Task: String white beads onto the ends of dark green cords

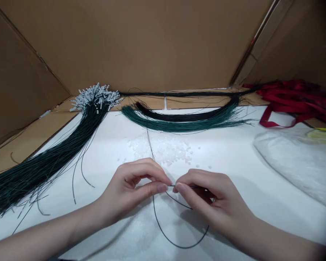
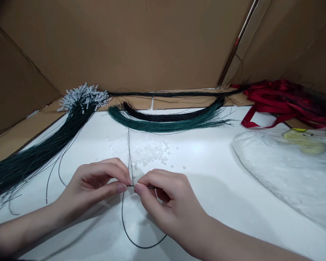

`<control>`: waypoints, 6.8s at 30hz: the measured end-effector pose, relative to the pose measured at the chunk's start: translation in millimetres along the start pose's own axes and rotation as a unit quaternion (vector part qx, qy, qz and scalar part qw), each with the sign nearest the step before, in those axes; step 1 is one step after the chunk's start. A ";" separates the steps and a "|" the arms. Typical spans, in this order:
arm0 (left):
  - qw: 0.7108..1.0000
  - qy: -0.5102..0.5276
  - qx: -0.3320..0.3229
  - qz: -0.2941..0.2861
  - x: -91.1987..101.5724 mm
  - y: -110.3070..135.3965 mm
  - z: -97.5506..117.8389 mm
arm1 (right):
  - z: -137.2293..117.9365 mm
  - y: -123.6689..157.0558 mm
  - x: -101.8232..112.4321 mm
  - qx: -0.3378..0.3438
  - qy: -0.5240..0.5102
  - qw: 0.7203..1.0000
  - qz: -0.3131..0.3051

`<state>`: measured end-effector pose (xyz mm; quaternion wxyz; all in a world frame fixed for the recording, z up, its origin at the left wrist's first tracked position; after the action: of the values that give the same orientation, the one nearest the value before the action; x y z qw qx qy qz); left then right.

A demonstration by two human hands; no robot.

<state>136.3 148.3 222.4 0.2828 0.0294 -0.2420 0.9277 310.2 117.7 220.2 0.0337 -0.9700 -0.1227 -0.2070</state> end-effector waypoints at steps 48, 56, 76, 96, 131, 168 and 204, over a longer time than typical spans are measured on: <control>0.982 -0.138 -0.122 -0.034 -2.6 2.4 6.5 | 3.9 4.7 -6.2 0.041 0.060 0.997 0.017; 0.982 -0.143 -0.120 -0.040 -3.2 1.7 5.6 | 1.8 5.5 -4.6 0.048 0.073 0.996 0.023; 0.969 -0.178 -0.150 -0.083 -5.9 5.9 6.0 | -1.7 5.8 -5.3 0.072 0.093 0.992 0.043; 0.966 -0.185 -0.167 -0.075 -9.2 7.7 10.2 | -0.6 8.2 -6.6 0.079 0.095 0.992 0.040; 0.976 -0.157 -0.125 -0.085 -8.9 5.3 13.3 | 3.7 9.4 -6.1 0.053 0.073 0.995 0.038; 0.871 -0.403 -0.101 -0.263 38.7 -16.5 -7.8 | 11.0 6.1 -3.9 0.032 0.054 0.998 0.021; 0.990 0.110 0.090 -0.006 -9.4 4.3 -17.5 | 8.1 4.4 1.2 -0.003 0.040 0.999 0.030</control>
<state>143.3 148.5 203.3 0.3099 -0.0465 -0.1249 0.9414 315.6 114.7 213.2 0.0417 -0.9643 -0.0911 -0.2451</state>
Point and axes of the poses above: each hand's wrist, its own y-axis away from the middle knuckle, its own x-axis out of the back of the hand, z = x × y, the point moved 4 cm from there along -y, towards the middle knuckle, and after that the axes turned 15 degrees about -x, right-handed, at the moved point
